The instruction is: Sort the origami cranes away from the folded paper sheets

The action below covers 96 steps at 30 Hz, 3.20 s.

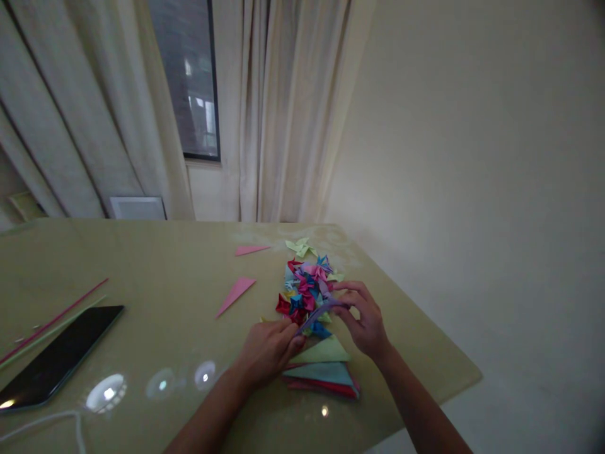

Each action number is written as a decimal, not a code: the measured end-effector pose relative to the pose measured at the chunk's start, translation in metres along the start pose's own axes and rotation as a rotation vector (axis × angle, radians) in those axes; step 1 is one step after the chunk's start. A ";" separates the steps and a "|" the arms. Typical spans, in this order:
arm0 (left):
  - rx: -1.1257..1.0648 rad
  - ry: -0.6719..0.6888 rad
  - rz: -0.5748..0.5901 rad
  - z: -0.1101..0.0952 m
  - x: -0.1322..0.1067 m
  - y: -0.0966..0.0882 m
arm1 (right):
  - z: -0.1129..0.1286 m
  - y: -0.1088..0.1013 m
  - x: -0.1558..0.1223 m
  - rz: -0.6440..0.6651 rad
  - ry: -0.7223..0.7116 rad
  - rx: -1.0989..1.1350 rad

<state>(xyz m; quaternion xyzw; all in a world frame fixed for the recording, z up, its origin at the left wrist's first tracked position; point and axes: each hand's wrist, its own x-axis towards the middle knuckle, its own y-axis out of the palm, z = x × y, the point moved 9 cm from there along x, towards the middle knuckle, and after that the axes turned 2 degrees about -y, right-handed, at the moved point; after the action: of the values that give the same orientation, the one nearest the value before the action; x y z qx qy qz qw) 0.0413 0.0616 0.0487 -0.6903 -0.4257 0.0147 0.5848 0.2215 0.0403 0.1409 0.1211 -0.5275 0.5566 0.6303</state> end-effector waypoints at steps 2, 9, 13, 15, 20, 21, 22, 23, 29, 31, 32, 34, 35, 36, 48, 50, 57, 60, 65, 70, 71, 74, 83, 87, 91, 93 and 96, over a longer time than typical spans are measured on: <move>0.044 -0.083 -0.034 0.018 0.001 -0.008 | -0.001 -0.008 -0.016 -0.059 0.114 0.013; 0.518 -0.928 -0.203 0.137 -0.049 -0.063 | -0.015 -0.025 -0.103 -0.165 0.485 0.118; 0.419 -1.049 -0.068 0.160 -0.067 -0.056 | -0.012 -0.025 -0.118 -0.102 0.505 0.202; 0.333 -1.055 -0.061 0.163 -0.069 -0.054 | -0.011 -0.023 -0.116 -0.044 0.494 0.228; 0.349 -0.998 -0.025 0.162 -0.065 -0.050 | -0.013 -0.015 -0.109 0.072 0.452 0.244; 0.374 -0.979 -0.017 0.161 -0.064 -0.048 | -0.014 -0.012 -0.109 0.098 0.439 0.225; 0.394 -0.961 -0.010 0.160 -0.062 -0.047 | -0.014 -0.010 -0.109 0.126 0.428 0.196; 0.407 -0.945 -0.004 0.160 -0.061 -0.044 | -0.015 -0.007 -0.109 0.155 0.422 0.164; 0.383 -0.944 -0.015 0.165 -0.061 -0.038 | -0.031 0.007 -0.119 0.236 0.435 0.086; 0.372 -0.943 -0.019 0.167 -0.060 -0.037 | -0.032 0.006 -0.121 0.219 0.396 0.040; 0.368 -0.935 -0.031 0.167 -0.058 -0.037 | -0.032 0.006 -0.121 0.213 0.371 0.016; 0.338 -0.873 -0.099 0.160 -0.051 -0.039 | -0.028 0.006 -0.120 0.204 0.327 -0.023; 0.304 -0.807 -0.162 0.152 -0.045 -0.040 | -0.025 0.006 -0.119 0.200 0.309 -0.042; 0.261 -0.717 -0.243 0.140 -0.039 -0.043 | -0.022 0.007 -0.118 0.197 0.294 -0.061; 0.007 0.475 -0.325 -0.077 -0.018 -0.017 | -0.001 -0.017 -0.122 -0.021 0.137 -0.118; -0.029 0.457 -0.278 -0.079 -0.018 -0.014 | 0.007 -0.013 -0.116 0.042 0.080 -0.091; 0.055 0.309 -0.303 -0.012 -0.006 -0.025 | 0.019 -0.011 -0.111 0.066 -0.002 -0.165; 0.193 -0.042 -0.359 0.083 0.014 -0.035 | 0.019 -0.012 -0.113 0.056 -0.038 -0.164; 0.429 -0.466 -0.137 0.218 0.047 -0.016 | 0.011 -0.011 -0.117 0.015 -0.062 -0.177; 0.389 -0.614 0.002 0.272 0.075 0.003 | 0.003 -0.004 -0.125 -0.061 -0.140 -0.241; 0.377 -0.655 0.003 0.279 0.076 0.004 | 0.003 -0.002 -0.125 -0.058 -0.156 -0.246; 0.344 -0.696 -0.001 0.289 0.075 0.003 | 0.003 0.005 -0.124 0.035 -0.150 -0.226; 0.193 -0.637 -0.026 0.269 0.066 -0.012 | 0.010 0.003 -0.112 0.119 0.052 -0.196; 0.118 -0.645 -0.078 0.251 0.054 -0.022 | 0.009 0.001 -0.112 0.077 0.091 -0.208; 0.015 -0.706 -0.176 0.231 0.027 -0.028 | 0.012 0.000 -0.110 0.057 0.081 -0.225; -0.056 -0.754 -0.249 0.222 0.008 -0.029 | 0.013 0.000 -0.109 0.044 0.066 -0.246; -0.176 -0.802 -0.383 0.207 -0.023 -0.032 | 0.014 -0.001 -0.110 0.011 0.045 -0.289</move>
<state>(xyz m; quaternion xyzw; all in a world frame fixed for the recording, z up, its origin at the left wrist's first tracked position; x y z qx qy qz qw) -0.0989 0.2111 -0.0017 -0.5859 -0.7385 0.1362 0.3047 0.2346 -0.0339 0.0595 0.0134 -0.5886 0.4808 0.6498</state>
